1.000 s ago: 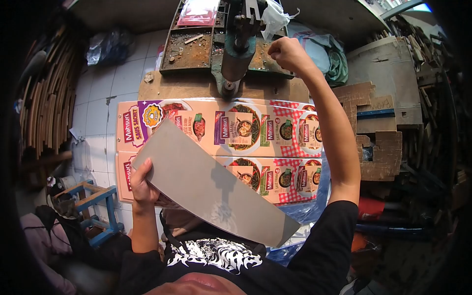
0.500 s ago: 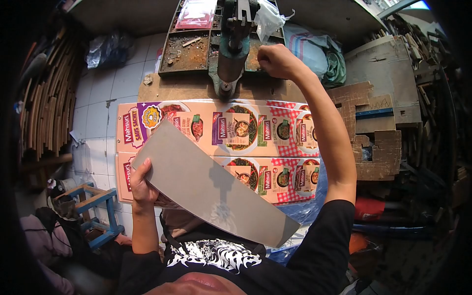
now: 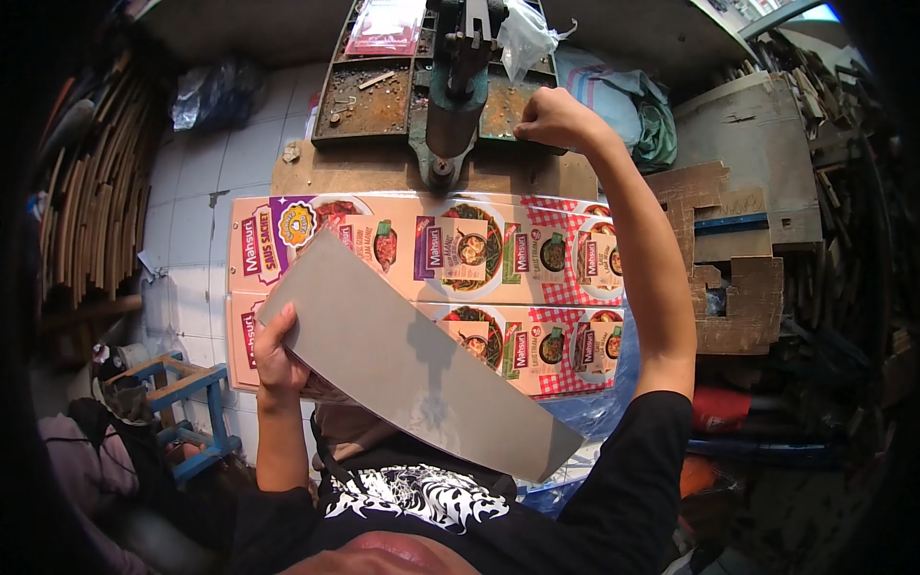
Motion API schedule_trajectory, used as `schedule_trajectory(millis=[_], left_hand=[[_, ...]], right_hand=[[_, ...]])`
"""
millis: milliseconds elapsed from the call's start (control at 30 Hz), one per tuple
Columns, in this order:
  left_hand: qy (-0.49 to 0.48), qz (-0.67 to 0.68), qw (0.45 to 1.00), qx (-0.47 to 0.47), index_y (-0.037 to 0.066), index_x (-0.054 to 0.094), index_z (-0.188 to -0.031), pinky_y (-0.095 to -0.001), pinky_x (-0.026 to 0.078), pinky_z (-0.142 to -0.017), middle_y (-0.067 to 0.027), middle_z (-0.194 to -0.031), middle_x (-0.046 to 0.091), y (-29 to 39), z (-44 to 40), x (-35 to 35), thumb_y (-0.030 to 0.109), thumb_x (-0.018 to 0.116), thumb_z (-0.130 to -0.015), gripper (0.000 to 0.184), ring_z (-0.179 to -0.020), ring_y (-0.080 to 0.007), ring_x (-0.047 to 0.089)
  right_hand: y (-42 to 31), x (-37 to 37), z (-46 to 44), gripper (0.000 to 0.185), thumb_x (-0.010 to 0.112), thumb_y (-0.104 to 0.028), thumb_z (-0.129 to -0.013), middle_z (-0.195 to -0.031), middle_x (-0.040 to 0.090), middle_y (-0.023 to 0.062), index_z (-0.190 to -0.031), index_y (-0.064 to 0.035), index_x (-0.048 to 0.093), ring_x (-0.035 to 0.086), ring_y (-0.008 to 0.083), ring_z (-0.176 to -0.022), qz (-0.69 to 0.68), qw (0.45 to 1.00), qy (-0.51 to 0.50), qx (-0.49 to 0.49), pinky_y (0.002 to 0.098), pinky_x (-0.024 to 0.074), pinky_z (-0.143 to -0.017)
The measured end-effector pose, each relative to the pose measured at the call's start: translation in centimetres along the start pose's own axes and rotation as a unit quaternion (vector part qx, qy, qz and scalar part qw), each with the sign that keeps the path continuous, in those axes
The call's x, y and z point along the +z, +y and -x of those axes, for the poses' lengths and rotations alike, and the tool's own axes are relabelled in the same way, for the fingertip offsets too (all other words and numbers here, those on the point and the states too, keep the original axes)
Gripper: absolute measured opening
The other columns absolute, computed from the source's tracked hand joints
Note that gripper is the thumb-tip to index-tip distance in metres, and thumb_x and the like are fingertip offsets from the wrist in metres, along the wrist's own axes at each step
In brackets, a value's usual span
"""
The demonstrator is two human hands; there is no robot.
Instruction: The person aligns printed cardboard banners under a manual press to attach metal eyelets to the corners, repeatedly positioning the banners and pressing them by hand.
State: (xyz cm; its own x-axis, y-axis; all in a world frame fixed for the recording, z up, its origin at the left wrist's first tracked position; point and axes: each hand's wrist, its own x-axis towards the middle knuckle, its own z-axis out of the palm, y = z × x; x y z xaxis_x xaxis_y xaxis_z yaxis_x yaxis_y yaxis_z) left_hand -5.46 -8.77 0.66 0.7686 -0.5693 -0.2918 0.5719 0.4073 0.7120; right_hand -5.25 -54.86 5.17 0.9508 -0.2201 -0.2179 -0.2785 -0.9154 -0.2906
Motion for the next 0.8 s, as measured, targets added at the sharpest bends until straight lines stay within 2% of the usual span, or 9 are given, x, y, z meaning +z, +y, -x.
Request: schedule_trajectory(millis=[67,133,233,367,467,533,600,667,800], left_hand=[[-0.011,-0.001,1.0,0.006,-0.009,0.038,-0.135,-0.0363,0.045,-0.099,-0.0214,-0.126,0.055,0.0,0.1,0.1,0.011,0.051,-0.089,0.052,-0.115,-0.0262,0.056],[-0.012,-0.003,1.0,0.003,-0.009,0.038,-0.136,-0.0362,0.045,-0.099,-0.0213,-0.126,0.055,0.1,0.2,0.1,0.011,0.051,-0.089,0.052,-0.115,-0.0262,0.056],[-0.015,-0.001,1.0,0.001,-0.009,0.037,-0.136,-0.0362,0.045,-0.1,-0.0214,-0.126,0.054,0.1,0.1,-0.1,0.011,0.051,-0.089,0.053,-0.115,-0.0262,0.056],[-0.017,0.004,1.0,-0.006,-0.009,0.037,-0.136,-0.0358,0.045,-0.1,-0.0213,-0.127,0.054,0.2,0.2,0.0,0.011,0.05,-0.09,0.053,-0.116,-0.0257,0.056],[-0.024,0.01,1.0,-0.005,-0.009,0.036,-0.137,-0.035,0.045,-0.1,-0.0209,-0.128,0.053,0.2,0.2,-0.1,0.01,0.05,-0.09,0.053,-0.116,-0.0251,0.055],[-0.018,0.012,1.0,-0.004,-0.009,0.036,-0.137,-0.0347,0.044,-0.1,-0.0207,-0.128,0.053,0.2,0.2,0.0,0.01,0.05,-0.09,0.053,-0.117,-0.0249,0.055],[-0.011,0.017,1.0,-0.005,-0.009,0.036,-0.137,-0.0344,0.044,-0.1,-0.0204,-0.128,0.053,0.2,0.2,0.0,0.01,0.05,-0.09,0.053,-0.117,-0.0247,0.055],[-0.023,0.017,1.0,-0.011,-0.009,0.037,-0.137,-0.0338,0.044,-0.1,-0.0198,-0.128,0.054,0.3,0.1,0.0,0.01,0.05,-0.09,0.053,-0.116,-0.024,0.055],[-0.022,0.0,1.0,-0.007,-0.008,0.037,-0.137,-0.0334,0.044,-0.099,-0.0192,-0.128,0.054,0.4,0.1,0.2,0.011,0.051,-0.09,0.053,-0.116,-0.0232,0.055]], right_hand=[[-0.2,-0.3,-0.2,0.028,0.07,-0.024,-0.075,-0.07,0.067,0.0171,-0.079,0.0039,0.07,0.066,0.0261,-0.063,-0.004,1.0,0.003,0.011,0.0336,0.0526,-0.064],[-0.5,-1.1,-0.7,0.03,0.071,-0.025,-0.072,-0.065,0.066,0.0141,-0.075,0.0044,0.069,0.064,0.022,-0.058,-0.045,0.991,-0.073,0.099,0.0323,0.0518,-0.058],[-0.9,-1.2,-1.2,0.029,0.07,-0.025,-0.071,-0.063,0.064,0.0117,-0.072,0.0038,0.069,0.061,0.0181,-0.054,-0.038,0.989,-0.103,0.099,0.0311,0.0503,-0.053],[-0.2,-0.9,-1.6,0.029,0.068,-0.024,-0.07,-0.061,0.063,0.0107,-0.072,0.005,0.068,0.06,0.0183,-0.055,-0.038,0.989,-0.109,0.092,0.0311,0.0497,-0.054],[-1.0,-0.9,-0.1,0.031,0.07,-0.025,-0.073,-0.062,0.062,0.0083,-0.075,0.0059,0.067,0.059,0.0162,-0.057,-0.043,0.995,-0.046,0.081,0.0306,0.0488,-0.057],[-1.9,-0.4,1.7,0.03,0.07,-0.023,-0.079,-0.065,0.062,0.0078,-0.081,0.0059,0.066,0.058,0.0132,-0.06,-0.118,0.987,0.105,-0.004,0.0291,0.0481,-0.059],[-2.4,2.0,3.1,0.015,0.07,-0.012,-0.084,-0.07,0.063,0.0074,-0.086,0.0022,0.066,0.057,0.0102,-0.062,-0.245,0.949,0.177,-0.092,0.0262,0.0469,-0.058],[-4.8,3.1,4.7,0.013,0.072,-0.011,-0.081,-0.071,0.061,0.0049,-0.084,0.0003,0.066,0.056,0.0106,-0.062,-0.176,0.94,0.24,-0.169,0.0252,0.0467,-0.058],[-7.4,5.6,5.4,0.011,0.074,-0.005,-0.078,-0.072,0.06,0.0051,-0.08,-0.0005,0.065,0.062,0.0121,-0.063,-0.145,0.912,0.319,-0.214,0.0239,0.0501,-0.057]])
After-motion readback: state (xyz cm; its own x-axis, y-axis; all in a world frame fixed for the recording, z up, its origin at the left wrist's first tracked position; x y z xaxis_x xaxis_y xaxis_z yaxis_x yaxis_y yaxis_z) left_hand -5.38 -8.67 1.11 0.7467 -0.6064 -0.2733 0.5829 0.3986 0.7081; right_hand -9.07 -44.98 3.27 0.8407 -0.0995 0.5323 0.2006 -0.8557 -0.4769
